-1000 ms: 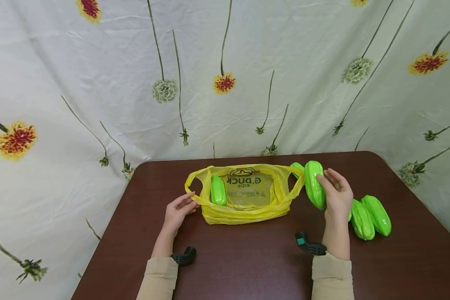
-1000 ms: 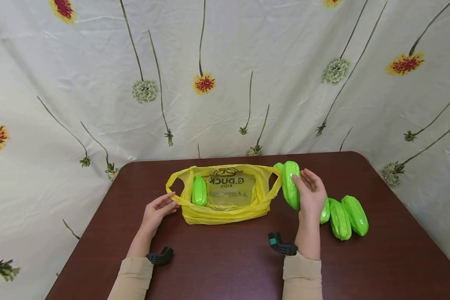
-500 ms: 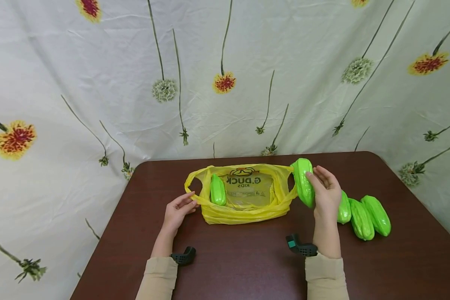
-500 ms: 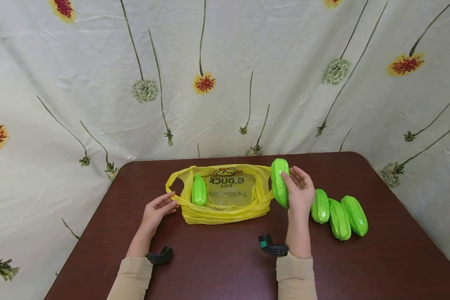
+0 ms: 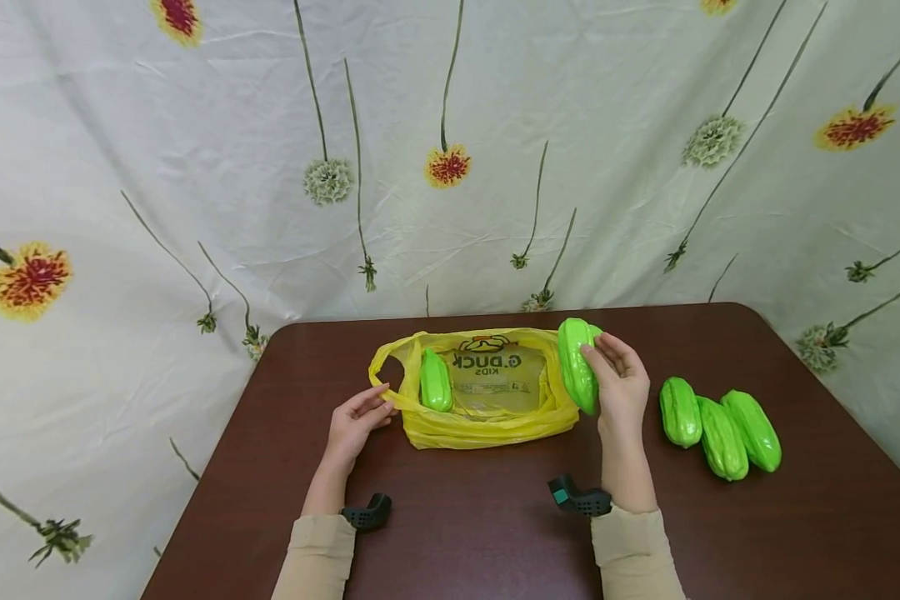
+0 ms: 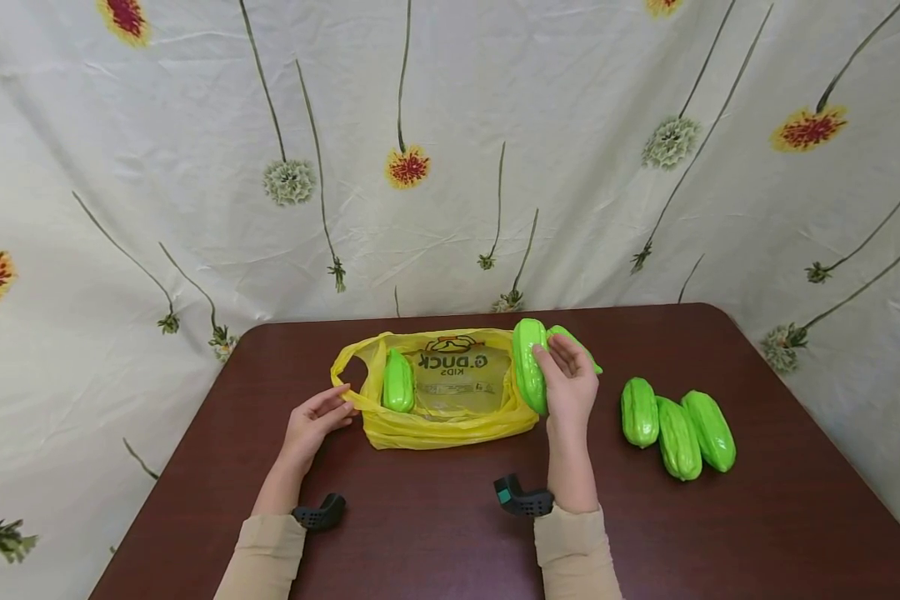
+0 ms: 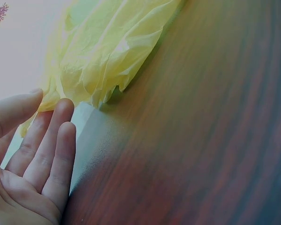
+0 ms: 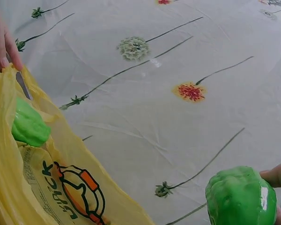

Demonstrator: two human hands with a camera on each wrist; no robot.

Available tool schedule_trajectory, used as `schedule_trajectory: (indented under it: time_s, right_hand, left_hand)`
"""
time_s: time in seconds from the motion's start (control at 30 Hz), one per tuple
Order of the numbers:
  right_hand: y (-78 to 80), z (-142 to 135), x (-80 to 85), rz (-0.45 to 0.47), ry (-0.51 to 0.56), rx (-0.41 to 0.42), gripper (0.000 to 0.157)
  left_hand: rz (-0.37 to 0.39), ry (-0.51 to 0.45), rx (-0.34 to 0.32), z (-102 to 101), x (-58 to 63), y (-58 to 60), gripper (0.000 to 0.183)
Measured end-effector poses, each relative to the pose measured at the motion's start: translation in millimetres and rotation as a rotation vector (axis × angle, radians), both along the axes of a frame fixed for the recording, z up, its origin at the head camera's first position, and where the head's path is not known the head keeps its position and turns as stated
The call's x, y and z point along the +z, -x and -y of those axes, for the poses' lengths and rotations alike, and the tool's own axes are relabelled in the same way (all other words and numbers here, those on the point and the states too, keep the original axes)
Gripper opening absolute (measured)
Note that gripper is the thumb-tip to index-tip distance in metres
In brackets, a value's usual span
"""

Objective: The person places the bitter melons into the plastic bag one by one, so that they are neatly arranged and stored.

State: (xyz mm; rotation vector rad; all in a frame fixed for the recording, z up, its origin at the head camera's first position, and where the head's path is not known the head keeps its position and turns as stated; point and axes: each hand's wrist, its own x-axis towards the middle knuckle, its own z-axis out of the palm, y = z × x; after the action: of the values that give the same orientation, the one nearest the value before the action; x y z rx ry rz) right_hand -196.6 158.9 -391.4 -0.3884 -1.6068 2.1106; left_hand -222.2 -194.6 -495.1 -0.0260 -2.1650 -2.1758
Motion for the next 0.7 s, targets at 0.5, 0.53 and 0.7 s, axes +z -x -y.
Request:
schedule_trajectory:
  time_s: [0.5,0.53,0.7]
  right_hand:
    - [8.9,50.6,-14.1,0.031,-0.009,0.166,0.043]
    - [9.4,53.3,-15.3,0.031,-0.013,0.172,0.043]
    - [13.0,64.9,-20.4,0.024,-0.033,0.184,0.042]
  left_hand:
    - [0.008,-0.022,-0.003,-1.5,0.6,-1.1,0.043]
    - [0.005,-0.023,-0.005,-1.5,0.6,-1.2,0.043]
    - [-0.005,-0.021,-0.008,-0.5,1.4,-0.9,0.045]
